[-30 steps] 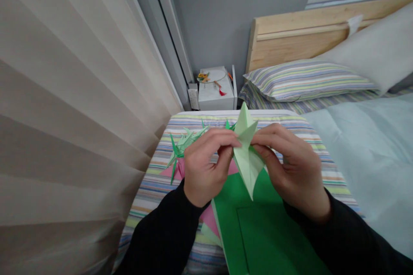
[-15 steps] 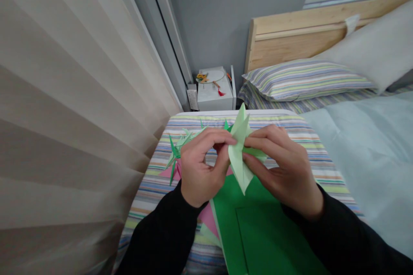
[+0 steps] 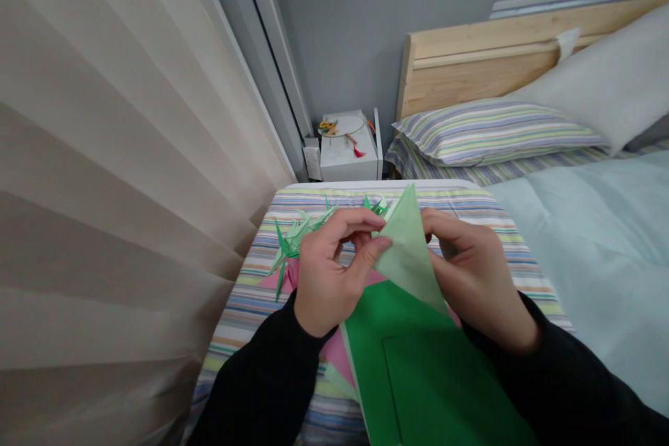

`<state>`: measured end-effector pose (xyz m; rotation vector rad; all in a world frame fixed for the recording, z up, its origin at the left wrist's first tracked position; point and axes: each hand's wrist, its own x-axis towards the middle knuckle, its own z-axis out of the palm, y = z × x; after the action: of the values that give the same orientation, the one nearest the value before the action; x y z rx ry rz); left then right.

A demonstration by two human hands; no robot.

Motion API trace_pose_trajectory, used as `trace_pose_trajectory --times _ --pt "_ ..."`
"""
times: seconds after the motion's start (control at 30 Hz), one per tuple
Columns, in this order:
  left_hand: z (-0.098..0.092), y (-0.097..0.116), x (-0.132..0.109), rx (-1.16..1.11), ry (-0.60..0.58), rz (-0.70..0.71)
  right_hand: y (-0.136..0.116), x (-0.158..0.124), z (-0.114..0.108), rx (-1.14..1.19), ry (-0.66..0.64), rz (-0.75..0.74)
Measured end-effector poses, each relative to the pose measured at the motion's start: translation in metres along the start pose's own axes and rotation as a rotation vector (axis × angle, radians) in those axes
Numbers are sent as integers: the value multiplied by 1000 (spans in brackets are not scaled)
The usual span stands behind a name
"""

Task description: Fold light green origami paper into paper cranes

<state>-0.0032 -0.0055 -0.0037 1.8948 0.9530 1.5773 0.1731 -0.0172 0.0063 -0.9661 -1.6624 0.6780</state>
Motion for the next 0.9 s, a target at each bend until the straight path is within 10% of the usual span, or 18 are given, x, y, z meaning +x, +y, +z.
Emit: trace_pose_trajectory --times 0.9 --pt "1 2 7 -204 -121 -316 -1 0 3 -53 -67 -57"
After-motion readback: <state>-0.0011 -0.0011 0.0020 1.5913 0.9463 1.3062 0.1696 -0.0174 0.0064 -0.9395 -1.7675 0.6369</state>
